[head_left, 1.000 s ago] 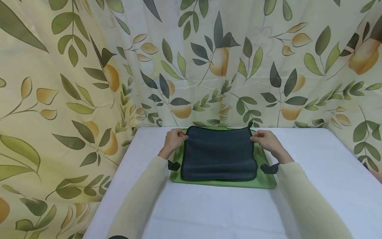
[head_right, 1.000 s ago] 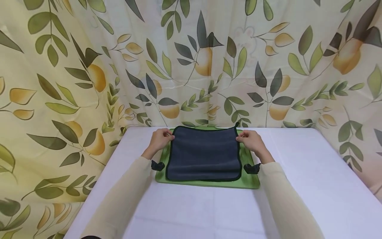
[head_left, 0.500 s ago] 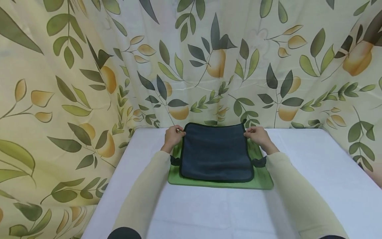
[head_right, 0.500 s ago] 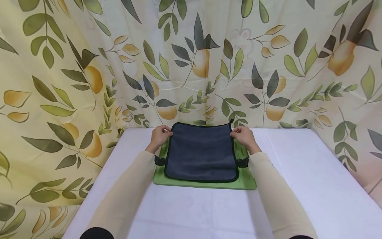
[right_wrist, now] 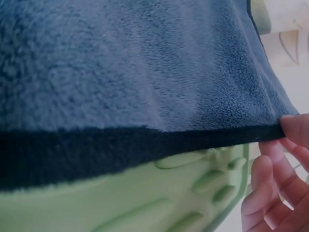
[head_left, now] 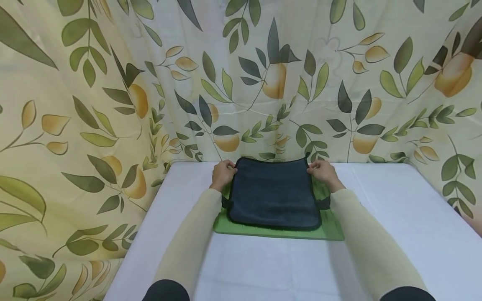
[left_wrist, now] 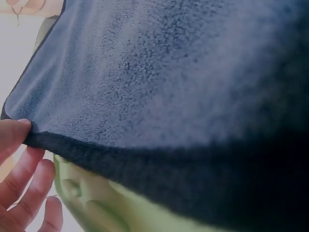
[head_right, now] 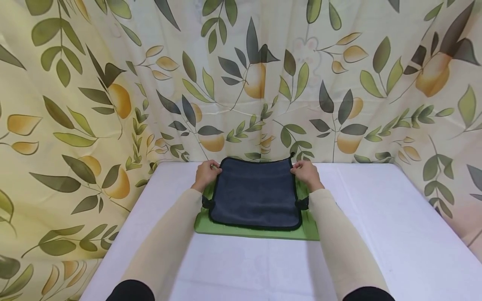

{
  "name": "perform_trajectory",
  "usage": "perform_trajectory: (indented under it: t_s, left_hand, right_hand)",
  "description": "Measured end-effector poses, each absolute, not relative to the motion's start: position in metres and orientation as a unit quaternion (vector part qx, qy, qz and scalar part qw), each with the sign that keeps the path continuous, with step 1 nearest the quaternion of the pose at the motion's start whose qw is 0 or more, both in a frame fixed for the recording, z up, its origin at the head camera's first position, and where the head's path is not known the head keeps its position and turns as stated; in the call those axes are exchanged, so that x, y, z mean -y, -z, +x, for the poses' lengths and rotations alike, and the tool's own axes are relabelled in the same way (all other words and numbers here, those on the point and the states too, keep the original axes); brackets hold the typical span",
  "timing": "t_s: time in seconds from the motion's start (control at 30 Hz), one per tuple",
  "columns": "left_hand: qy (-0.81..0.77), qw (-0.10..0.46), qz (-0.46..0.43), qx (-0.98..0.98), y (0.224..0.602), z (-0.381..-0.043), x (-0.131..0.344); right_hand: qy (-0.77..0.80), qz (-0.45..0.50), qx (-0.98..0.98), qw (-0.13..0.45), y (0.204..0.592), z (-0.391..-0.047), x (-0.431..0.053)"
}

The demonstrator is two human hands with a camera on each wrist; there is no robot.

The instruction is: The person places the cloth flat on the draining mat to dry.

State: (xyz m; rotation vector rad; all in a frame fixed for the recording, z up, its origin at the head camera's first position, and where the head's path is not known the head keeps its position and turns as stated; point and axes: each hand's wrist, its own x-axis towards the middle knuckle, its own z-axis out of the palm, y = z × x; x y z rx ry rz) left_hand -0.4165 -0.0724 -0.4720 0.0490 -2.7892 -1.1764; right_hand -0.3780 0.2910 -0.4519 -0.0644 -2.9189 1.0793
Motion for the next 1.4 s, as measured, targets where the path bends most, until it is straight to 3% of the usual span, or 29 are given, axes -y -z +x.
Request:
perform_trajectory:
  t_s: [0.27, 0.6, 0.9, 1.4]
  left_hand:
    - [0.395, 0.042, 0.033, 0.917, 0.474, -0.422, 0.07]
    - [0.372, -0.019, -0.027, 0.928, 0.479, -0.401, 0.087]
    - [0.383, -0.081, -0.11, 0.914, 0.484, -0.359, 0.112]
    - [0.41, -0.167, -0.12, 0.889, 0.474, -0.308, 0.119]
  right_hand:
    - [-0.332, -0.04, 0.942, 0.029, 0.455, -0.378, -0.289]
    - [-0.365, -0.022, 0.929, -0.053, 0.464, -0.367, -0.302]
    - [-0.376, -0.011, 0.92, -0.11, 0.462, -0.322, -0.303]
    - [-0.402, 0.001, 0.901, -0.162, 0.462, -0.261, -0.288]
